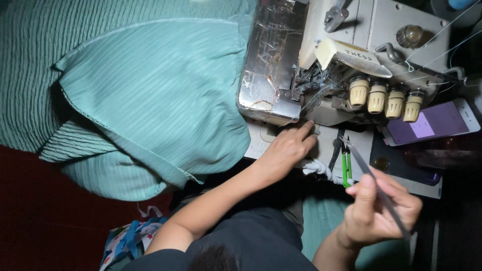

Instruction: Threading a multi-thread industrial sewing machine (serger) using tweezers and manual dexterity.

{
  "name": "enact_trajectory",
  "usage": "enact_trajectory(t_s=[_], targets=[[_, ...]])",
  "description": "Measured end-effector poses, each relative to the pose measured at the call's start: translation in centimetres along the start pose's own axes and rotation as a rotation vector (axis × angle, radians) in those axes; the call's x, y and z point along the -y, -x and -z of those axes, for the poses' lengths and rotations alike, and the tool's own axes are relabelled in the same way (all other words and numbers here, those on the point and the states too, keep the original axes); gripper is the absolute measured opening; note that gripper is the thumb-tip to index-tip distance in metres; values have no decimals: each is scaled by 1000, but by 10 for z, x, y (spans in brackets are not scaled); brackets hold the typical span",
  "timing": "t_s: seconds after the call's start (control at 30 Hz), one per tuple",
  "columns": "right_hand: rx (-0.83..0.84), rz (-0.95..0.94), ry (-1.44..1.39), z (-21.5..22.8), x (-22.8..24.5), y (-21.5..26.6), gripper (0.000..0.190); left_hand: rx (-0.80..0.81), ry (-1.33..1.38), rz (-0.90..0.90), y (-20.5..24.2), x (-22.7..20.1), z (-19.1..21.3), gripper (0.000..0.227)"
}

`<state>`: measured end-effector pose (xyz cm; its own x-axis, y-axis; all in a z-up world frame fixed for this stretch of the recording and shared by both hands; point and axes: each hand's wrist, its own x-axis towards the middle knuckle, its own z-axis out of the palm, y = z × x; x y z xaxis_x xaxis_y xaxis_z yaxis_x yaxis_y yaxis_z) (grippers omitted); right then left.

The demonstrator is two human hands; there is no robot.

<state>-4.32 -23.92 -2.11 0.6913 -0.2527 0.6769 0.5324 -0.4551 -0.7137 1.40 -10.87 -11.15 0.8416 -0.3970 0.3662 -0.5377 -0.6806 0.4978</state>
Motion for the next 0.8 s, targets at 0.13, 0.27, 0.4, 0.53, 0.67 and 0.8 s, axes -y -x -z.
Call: enact_trajectory(t_s=[0.13, 0.27, 0.4, 0.53, 0.67, 0.8], targets=[[-42, 153, 49, -20, 12, -3, 20, -314, 247, -59, 3, -19, 61, 22], [-86, 235, 71, -26, 18, -15, 20, -717, -27, 80, -29, -12, 120, 21], [-70, 226, 70, -17, 13, -12, 19, -784, -196, 179, -53, -2, 116, 34], [-74, 146, 134, -4, 0, -11, 19, -775, -262, 189, -62, -3, 101, 32], [-54, 111, 118, -1, -6, -10, 19, -800, -243, 164, -60, -4, 92, 26], [-63, 101, 81, -1, -9, -9, 19, -719, -230, 153, -41, 6, 95, 21]])
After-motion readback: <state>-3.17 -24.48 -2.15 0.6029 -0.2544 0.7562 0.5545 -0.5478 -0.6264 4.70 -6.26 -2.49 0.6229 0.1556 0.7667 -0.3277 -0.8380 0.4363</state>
